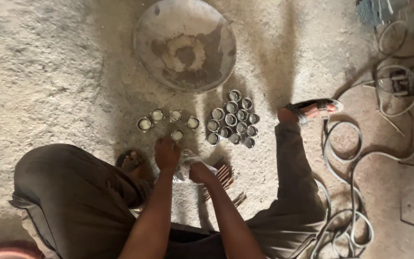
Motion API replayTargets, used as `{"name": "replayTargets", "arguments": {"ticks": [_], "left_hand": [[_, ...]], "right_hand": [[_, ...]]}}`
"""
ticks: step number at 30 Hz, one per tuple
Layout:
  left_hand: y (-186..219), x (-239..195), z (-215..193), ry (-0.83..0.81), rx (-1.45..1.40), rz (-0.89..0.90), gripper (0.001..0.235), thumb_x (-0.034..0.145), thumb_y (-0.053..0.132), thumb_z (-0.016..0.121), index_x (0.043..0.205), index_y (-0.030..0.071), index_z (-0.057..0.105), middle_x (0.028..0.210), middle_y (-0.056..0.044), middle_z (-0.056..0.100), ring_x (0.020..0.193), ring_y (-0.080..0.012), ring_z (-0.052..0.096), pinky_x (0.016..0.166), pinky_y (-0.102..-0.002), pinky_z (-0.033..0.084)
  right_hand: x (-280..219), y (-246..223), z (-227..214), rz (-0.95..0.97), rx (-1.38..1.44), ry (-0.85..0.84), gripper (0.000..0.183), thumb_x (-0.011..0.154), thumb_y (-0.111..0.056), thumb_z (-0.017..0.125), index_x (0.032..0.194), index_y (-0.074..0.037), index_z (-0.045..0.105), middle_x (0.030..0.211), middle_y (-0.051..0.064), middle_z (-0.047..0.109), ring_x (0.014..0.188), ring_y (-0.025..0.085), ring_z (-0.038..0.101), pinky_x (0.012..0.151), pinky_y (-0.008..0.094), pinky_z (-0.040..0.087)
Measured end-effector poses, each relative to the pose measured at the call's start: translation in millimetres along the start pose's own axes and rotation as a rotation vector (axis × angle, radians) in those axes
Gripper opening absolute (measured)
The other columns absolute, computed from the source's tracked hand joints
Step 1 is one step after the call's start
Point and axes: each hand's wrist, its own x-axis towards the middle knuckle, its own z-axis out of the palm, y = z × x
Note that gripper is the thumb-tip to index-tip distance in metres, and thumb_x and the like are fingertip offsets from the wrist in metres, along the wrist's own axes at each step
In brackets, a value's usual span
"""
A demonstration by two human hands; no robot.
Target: The person takes metal rings from a plastic bag and inserts them into small metal caps arranged on the concrete floor. They then pick up the assembled components and place them into a large metal bowl.
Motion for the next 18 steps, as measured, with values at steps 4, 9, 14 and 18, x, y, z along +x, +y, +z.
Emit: {"name": "replayTargets", "arguments": {"ticks": [4,9,14,18], "left_hand": [[3.2,-2.1,-1.9,0.056,-0.027,0.088,0.042,0.074,0.021,0.079,0.115,0.013,0.069,0.128,-0.018,0.056,0.115,-0.0404,0.056,0.090,-0.052,0.053],[17.4,9.1,3.6,-0.028,0.240,0.171,0.030,0.078,0.026,0.082,0.103,0.011,0.074,0.121,-0.016,0.056,0.118,-0.0384,0.052,0.092,-0.054,0.047],[2.8,19.7,15.3,0.042,0.186,0.270,0.018,0.075,0.018,0.077,0.091,0.011,0.077,0.127,-0.014,0.055,0.123,-0.0364,0.048,0.099,-0.052,0.044],[-2.2,23.2,22.6,-0.097,0.275,0.218,0.020,0.070,0.021,0.078,0.087,0.010,0.077,0.126,-0.016,0.051,0.123,-0.0378,0.045,0.102,-0.054,0.042]], "right_hand": [[-24.8,31.6,-43.8,0.155,0.109,-0.152,0.030,0.082,-0.009,0.079,0.110,-0.001,0.074,0.113,0.016,0.074,0.096,0.028,0.073,0.089,0.041,0.061],[-74.2,68.8,-105.5,0.402,0.955,0.132,0.024,0.092,-0.011,0.069,0.114,0.000,0.070,0.096,0.013,0.078,0.082,0.024,0.078,0.070,0.033,0.067],[-66.7,96.5,-65.8,0.814,0.768,0.664,0.024,0.092,-0.015,0.069,0.108,0.002,0.074,0.087,0.019,0.075,0.065,0.026,0.073,0.056,0.038,0.061],[-59.1,94.4,-34.2,1.026,0.454,0.592,0.044,0.083,-0.038,0.082,0.102,0.001,0.076,0.087,0.019,0.075,0.066,0.029,0.073,0.056,0.042,0.062]]}}
